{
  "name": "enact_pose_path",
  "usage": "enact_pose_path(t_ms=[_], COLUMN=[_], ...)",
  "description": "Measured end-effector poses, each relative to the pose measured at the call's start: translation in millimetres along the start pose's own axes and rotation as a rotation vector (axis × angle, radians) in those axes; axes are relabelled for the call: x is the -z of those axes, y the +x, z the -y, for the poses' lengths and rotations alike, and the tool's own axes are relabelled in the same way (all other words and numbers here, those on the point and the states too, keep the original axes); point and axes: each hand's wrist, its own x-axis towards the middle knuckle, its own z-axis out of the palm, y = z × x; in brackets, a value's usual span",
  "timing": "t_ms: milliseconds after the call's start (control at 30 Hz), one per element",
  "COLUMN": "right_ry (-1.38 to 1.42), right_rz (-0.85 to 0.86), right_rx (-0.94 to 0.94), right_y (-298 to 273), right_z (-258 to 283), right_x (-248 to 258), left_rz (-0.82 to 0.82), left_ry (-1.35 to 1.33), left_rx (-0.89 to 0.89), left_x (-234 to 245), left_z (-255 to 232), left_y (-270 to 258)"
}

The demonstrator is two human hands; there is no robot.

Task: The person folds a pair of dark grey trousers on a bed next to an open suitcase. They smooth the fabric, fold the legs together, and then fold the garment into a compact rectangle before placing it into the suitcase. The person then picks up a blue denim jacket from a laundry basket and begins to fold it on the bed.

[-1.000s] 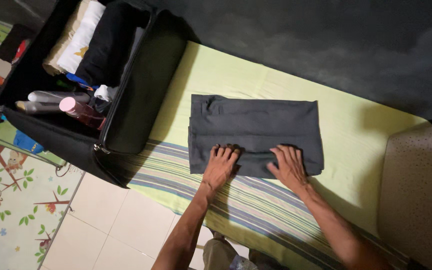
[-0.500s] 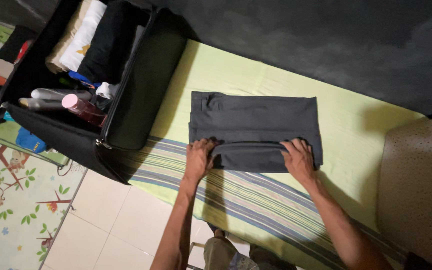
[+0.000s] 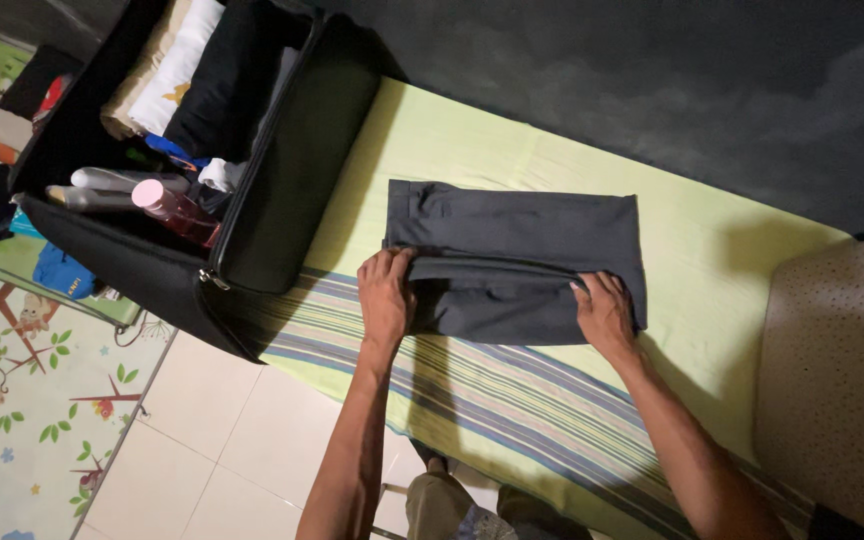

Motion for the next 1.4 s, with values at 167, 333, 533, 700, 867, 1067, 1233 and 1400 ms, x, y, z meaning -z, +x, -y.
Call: enact_pose_path(t_ms=[167, 333, 533, 700, 867, 1067, 1233, 1400], right_ry=[-0.314, -0.072, 0.042, 0.035, -0.123, -0.228, -0.217, -0.261], right_rz=[-0.232, 0.062, 0.035, -0.015, 0.09, 0.098, 0.148, 0.208], right_rx=[0.297, 0.56, 0.293, 0.21, 0.373, 0.271, 0.175, -0.005], right_y=[-35, -49, -33, -39, -46, -51, -54, -59], right_z=[30, 70, 80, 80, 67, 33, 35, 35], right_x=[-11, -36, -47, -53, -52, -42, -27, -3], left_rz=[-0.026, 0.066, 0.222, 0.356, 0.327, 0.368, 0.457, 0.49], left_ry=[-0.042, -0.068, 0.269, 0.119, 0.164, 0.25, 0.376, 0.385], left_rx=[0.096, 0.146, 0.019, -0.133, -0.072, -0.107, -0.092, -0.102], left_x=[2, -6, -1, 2, -19, -37, -31, -24], left_z=[-5, 1, -4, -5, 40, 55, 46, 33], left_y=[-11, -23, -44, -55, -70, -89, -88, -93])
